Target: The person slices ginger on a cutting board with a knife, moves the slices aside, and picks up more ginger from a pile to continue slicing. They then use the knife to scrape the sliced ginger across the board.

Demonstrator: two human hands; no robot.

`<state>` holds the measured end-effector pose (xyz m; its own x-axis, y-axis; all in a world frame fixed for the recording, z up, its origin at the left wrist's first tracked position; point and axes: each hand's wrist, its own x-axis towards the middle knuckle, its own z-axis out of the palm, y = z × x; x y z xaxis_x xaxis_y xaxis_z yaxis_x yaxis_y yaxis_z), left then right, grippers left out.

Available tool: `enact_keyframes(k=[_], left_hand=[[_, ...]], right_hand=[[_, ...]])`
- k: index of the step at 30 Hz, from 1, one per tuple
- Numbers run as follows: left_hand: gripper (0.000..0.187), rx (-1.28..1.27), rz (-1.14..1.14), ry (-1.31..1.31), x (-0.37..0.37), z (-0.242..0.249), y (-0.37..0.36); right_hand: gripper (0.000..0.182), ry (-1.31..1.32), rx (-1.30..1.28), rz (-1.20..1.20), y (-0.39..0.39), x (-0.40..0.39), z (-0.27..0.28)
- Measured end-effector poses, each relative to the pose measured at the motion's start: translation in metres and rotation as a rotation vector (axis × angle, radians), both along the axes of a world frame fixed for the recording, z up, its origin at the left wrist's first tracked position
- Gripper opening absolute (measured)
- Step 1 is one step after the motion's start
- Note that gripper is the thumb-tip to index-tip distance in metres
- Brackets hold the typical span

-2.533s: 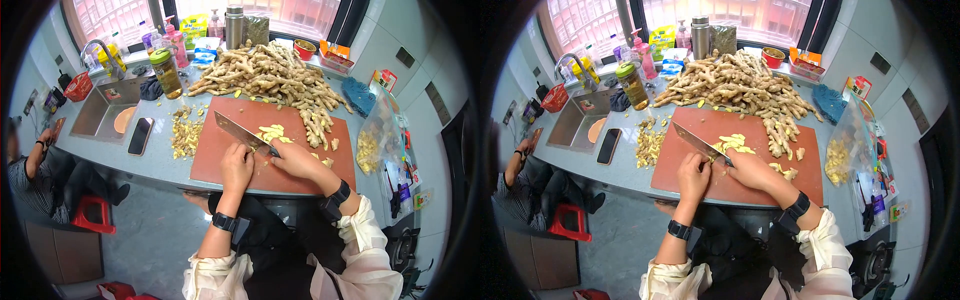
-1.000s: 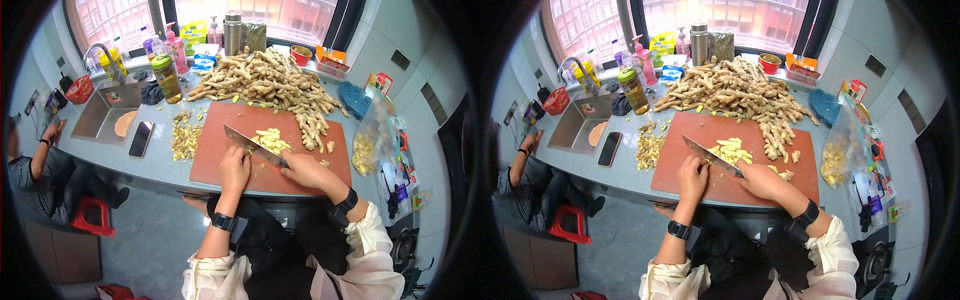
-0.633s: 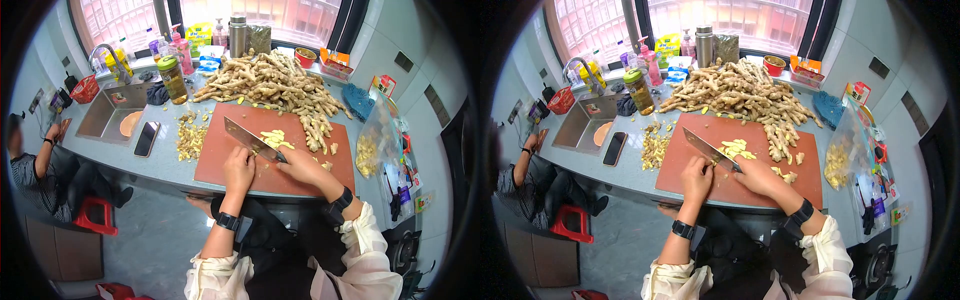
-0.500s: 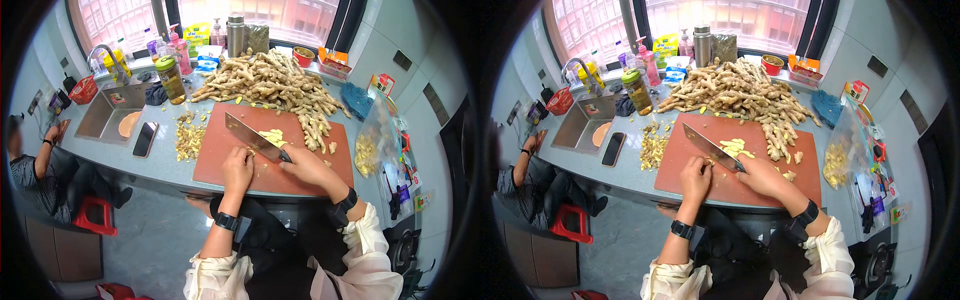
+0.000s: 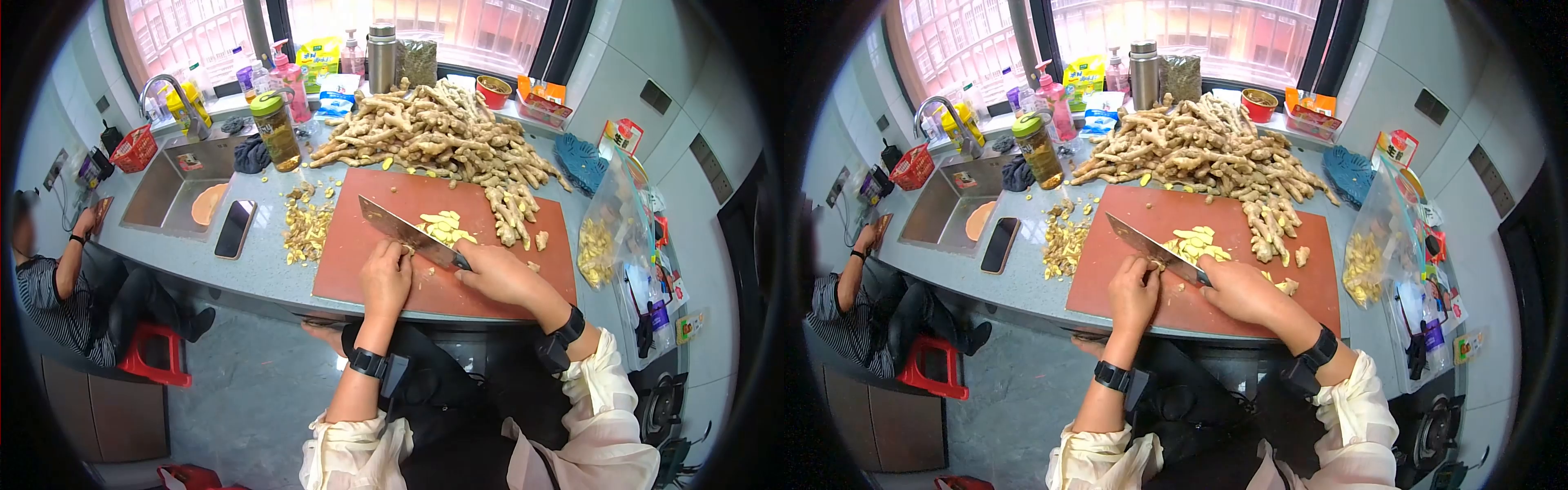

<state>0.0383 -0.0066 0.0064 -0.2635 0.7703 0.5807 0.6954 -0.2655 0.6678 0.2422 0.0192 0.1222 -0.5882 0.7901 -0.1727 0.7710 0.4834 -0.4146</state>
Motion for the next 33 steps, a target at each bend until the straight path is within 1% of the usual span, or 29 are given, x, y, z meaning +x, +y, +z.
enact_keyframes(k=[5, 7, 17, 28, 33], left_hand=[[0.007, -0.016, 0.007, 0.013, 0.0, 0.002, -0.001], [0.007, -0.01, 0.012, 0.021, 0.0, 0.002, -0.001], [0.007, -0.027, 0.013, 0.03, 0.001, 0.003, -0.003], [0.006, -0.039, 0.001, 0.031, 0.0, 0.003, -0.002], [0.006, -0.034, 0.001, 0.031, 0.001, 0.002, -0.002]], right_hand=[[0.029, -0.015, 0.009, 0.004, 0.002, -0.005, 0.0], [0.033, -0.058, -0.018, -0.008, 0.005, -0.012, 0.0], [0.034, -0.014, 0.004, 0.034, 0.011, -0.015, -0.006], [0.032, -0.067, -0.006, 0.035, 0.01, -0.019, 0.002], [0.032, -0.067, -0.016, 0.023, 0.014, -0.026, -0.004]])
